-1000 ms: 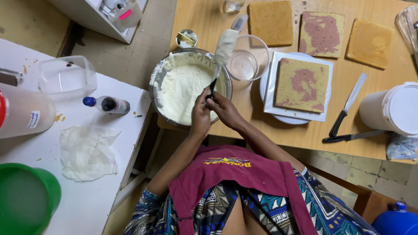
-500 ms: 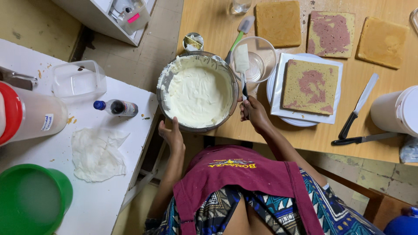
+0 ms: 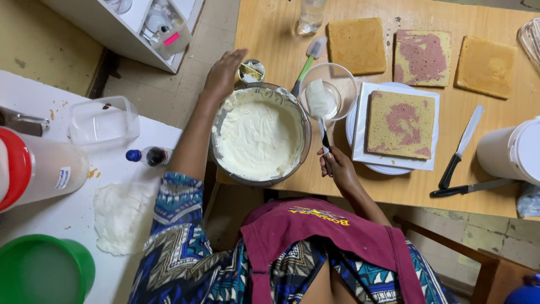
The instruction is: The person adds food coloring to white frosting in a small bowl and mixes it with a spatula and then a whisk until it turns purple.
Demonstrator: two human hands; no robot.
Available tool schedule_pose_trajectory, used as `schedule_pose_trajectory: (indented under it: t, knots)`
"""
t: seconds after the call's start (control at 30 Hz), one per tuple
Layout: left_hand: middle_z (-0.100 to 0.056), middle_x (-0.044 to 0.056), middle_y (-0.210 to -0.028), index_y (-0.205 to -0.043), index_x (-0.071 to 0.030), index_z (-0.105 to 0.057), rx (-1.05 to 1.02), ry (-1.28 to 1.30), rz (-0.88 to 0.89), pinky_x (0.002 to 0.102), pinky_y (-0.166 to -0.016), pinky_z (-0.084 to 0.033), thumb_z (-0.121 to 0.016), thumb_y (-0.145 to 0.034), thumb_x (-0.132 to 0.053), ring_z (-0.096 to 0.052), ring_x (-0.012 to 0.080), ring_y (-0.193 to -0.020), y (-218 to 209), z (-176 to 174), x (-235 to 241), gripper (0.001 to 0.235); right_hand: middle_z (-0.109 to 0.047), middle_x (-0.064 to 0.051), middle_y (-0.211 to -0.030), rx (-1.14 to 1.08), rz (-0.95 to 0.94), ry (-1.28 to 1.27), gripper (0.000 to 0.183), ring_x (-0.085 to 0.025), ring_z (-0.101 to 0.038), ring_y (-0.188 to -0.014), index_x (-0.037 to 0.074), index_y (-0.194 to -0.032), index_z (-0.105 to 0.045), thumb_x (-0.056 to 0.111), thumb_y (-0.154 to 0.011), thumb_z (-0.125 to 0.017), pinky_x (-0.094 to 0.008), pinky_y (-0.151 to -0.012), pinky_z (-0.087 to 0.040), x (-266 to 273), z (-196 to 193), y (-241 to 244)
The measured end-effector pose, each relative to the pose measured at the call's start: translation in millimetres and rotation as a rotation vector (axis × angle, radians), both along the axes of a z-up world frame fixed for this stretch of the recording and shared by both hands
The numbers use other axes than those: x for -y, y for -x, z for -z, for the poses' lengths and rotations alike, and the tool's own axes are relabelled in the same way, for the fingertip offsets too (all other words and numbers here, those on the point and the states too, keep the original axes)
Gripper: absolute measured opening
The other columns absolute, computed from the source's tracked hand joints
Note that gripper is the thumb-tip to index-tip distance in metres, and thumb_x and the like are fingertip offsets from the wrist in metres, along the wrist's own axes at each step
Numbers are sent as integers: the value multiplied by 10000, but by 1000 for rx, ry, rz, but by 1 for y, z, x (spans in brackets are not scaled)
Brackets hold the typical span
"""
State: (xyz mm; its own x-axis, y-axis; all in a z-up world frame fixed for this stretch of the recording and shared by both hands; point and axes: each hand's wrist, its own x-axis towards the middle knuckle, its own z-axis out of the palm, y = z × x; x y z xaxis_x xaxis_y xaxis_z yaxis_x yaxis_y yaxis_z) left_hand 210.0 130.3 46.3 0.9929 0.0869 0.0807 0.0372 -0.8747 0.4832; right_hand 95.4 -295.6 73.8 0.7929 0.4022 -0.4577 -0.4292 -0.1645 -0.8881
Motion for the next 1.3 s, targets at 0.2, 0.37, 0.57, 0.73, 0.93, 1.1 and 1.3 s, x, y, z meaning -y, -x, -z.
schedule_pose_trajectory:
  t: [0.2, 0.37, 0.57, 0.73, 0.93, 1.1, 1.3]
  knots:
    - [-4, -77, -1731, -1636, -396, -35, -490, -725, 700, 675, -1195, -197, -504, -918, 162, -58, 221, -1589, -93, 37, 5, 1023, -541, -44, -805, 72, 18, -54, 262, -151, -495, -624, 32, -1156, -598, 203, -1101, -406, -291, -601, -406, 12, 13, 13]
    - [-500, 157, -1237, -1248, -155, -559, -284, -240, 499, 549, -769, -458, -651, -867, -36, -490, 450, -1068, -84, 44, -23, 409, -582, -49, -826, 107, 82, -25, 222, -135, -512, -611, 43, -1163, -608, 170, -1093, -440, -258, -581, -411, 20, 23, 16]
    - [-255, 255, -1553, -1505, -70, -353, -550, -536, 234, 660, -821, -554, -778, -811, -23, -333, 605, -1308, -13, 37, -118, 815, -561, -12, -845, 149, 6, -11, 230, -99, -475, -641, 60, -1198, -581, 184, -1135, -397, -233, -597, -365, 24, 7, 1]
    - [-337, 214, -1471, -1439, -110, -368, -966, -500, 14, 589, -860, -564, -970, -697, -232, -527, 500, -1213, 91, 2, -153, 963, -550, -30, -847, 103, -3, -49, 242, -115, -447, -629, 38, -1213, -578, 170, -1138, -389, -255, -622, -392, 19, 14, -18]
    - [-440, 250, -1298, -1283, -55, -407, -924, -453, -104, 609, -835, -560, -1023, -529, -110, -607, 553, -1068, 149, 86, -212, 976, -530, -45, -832, 155, -54, -39, 239, -141, -506, -637, 25, -1205, -573, 126, -1141, -366, -257, -610, -406, 4, 4, -26]
    - [-753, 230, -1115, -1028, -3, -787, -1078, -579, 33, 586, -805, -580, -921, -755, -283, -749, 454, -954, 137, 72, -196, 413, -523, -67, -806, 179, -68, -2, 254, -168, -540, -617, -16, -1203, -578, 63, -1131, -347, -258, -574, -389, -2, -2, -21]
    - [-717, 227, -729, -804, 12, -745, -704, -102, -77, 542, -740, -553, -529, -1083, -502, -733, 398, -745, 156, -109, -4, 624, -550, -77, -791, 167, -14, 36, 267, -169, -549, -614, -1, -1212, -599, 63, -1119, -357, -253, -567, -401, 13, 6, -12]
